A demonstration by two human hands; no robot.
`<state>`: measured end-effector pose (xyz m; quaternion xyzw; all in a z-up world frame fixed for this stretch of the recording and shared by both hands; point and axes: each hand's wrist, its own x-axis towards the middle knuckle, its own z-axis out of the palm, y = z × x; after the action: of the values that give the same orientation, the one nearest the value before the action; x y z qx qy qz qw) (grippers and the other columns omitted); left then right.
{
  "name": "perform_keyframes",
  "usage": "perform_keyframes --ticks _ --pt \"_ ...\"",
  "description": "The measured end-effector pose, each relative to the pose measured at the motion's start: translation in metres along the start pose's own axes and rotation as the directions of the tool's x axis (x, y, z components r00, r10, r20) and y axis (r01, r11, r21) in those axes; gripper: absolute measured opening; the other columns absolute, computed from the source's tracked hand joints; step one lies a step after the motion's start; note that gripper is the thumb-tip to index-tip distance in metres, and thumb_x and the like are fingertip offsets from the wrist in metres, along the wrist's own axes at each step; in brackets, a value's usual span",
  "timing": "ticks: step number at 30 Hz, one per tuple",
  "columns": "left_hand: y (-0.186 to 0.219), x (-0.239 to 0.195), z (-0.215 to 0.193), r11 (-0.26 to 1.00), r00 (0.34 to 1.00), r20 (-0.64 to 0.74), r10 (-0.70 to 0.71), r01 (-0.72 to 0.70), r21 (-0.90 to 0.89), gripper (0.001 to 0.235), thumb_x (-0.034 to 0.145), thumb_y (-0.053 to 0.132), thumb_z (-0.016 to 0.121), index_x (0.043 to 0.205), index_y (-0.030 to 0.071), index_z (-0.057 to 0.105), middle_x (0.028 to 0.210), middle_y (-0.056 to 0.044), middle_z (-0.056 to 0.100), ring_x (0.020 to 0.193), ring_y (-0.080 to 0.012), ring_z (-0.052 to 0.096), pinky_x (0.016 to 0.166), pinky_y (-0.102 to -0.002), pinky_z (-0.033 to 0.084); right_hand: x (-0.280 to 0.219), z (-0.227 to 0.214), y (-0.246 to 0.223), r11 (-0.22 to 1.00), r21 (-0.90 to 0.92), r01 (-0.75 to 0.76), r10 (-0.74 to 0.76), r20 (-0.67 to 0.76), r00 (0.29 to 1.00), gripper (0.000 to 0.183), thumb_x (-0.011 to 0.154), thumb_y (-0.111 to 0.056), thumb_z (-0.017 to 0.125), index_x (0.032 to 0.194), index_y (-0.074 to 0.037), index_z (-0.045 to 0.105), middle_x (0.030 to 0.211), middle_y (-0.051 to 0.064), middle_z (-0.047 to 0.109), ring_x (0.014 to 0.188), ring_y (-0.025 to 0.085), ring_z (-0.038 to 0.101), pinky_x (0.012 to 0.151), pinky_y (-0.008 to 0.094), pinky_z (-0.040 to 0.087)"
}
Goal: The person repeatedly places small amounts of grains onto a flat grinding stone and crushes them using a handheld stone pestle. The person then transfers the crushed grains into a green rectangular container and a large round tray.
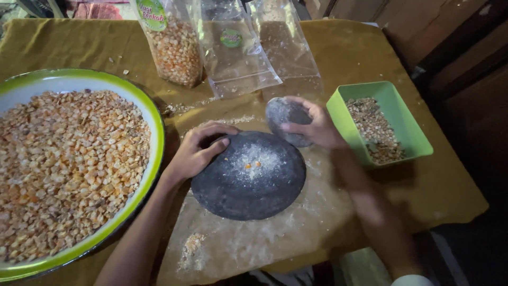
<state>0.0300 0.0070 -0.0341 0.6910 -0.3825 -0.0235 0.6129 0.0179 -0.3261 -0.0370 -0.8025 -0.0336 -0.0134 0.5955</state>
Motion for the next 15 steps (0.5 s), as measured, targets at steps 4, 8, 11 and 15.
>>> perform_keyframes --ticks 4,8,11,15 --pt "0.006 0.0 0.0 1.0 1.0 -0.007 -0.014 0.014 0.007 0.026 0.095 0.016 0.065 0.116 0.005 0.075 0.116 -0.021 0.073 0.116 -0.0402 0.067 0.106 -0.054 0.046 -0.031 0.008 -0.014 0.948 0.281 -0.15 0.179 -0.078 0.981 0.06 0.09 -0.022 0.077 0.143 -0.005 0.054 0.125 0.01 0.066 0.108 0.016 0.067 0.094 0.031 0.058" --pt "0.002 0.001 0.0 1.0 1.0 -0.003 -0.011 0.011 0.003 0.026 0.095 0.016 0.065 0.115 0.004 0.075 0.117 -0.021 0.073 0.116 -0.0397 0.067 0.106 -0.055 0.046 -0.026 0.0 -0.021 0.997 0.074 -0.023 0.009 0.185 0.983 0.067 0.103 -0.039 0.054 0.156 -0.003 0.032 0.154 0.027 0.039 0.147 0.037 0.031 0.121 0.054 0.026" --pt "-0.001 0.001 0.0 1.0 1.0 -0.003 -0.001 0.001 0.004 0.026 0.094 0.016 0.065 0.115 0.004 0.076 0.116 -0.021 0.073 0.115 -0.0401 0.067 0.106 -0.055 0.046 -0.025 0.006 -0.016 0.983 -0.018 0.183 -0.168 0.317 0.933 0.058 0.103 -0.037 0.053 0.151 -0.008 0.037 0.15 0.022 0.039 0.147 0.033 0.027 0.122 0.054 0.019" --pt "-0.004 0.001 -0.001 1.0 1.0 -0.006 -0.016 0.016 0.009 0.026 0.094 0.016 0.066 0.115 0.005 0.076 0.117 -0.02 0.073 0.117 -0.0392 0.067 0.107 -0.054 0.045 -0.024 0.015 -0.009 0.934 -0.135 0.331 -0.298 0.217 0.93 0.054 0.101 -0.031 0.057 0.151 -0.013 0.044 0.144 0.014 0.052 0.135 0.027 0.05 0.115 0.049 0.037"
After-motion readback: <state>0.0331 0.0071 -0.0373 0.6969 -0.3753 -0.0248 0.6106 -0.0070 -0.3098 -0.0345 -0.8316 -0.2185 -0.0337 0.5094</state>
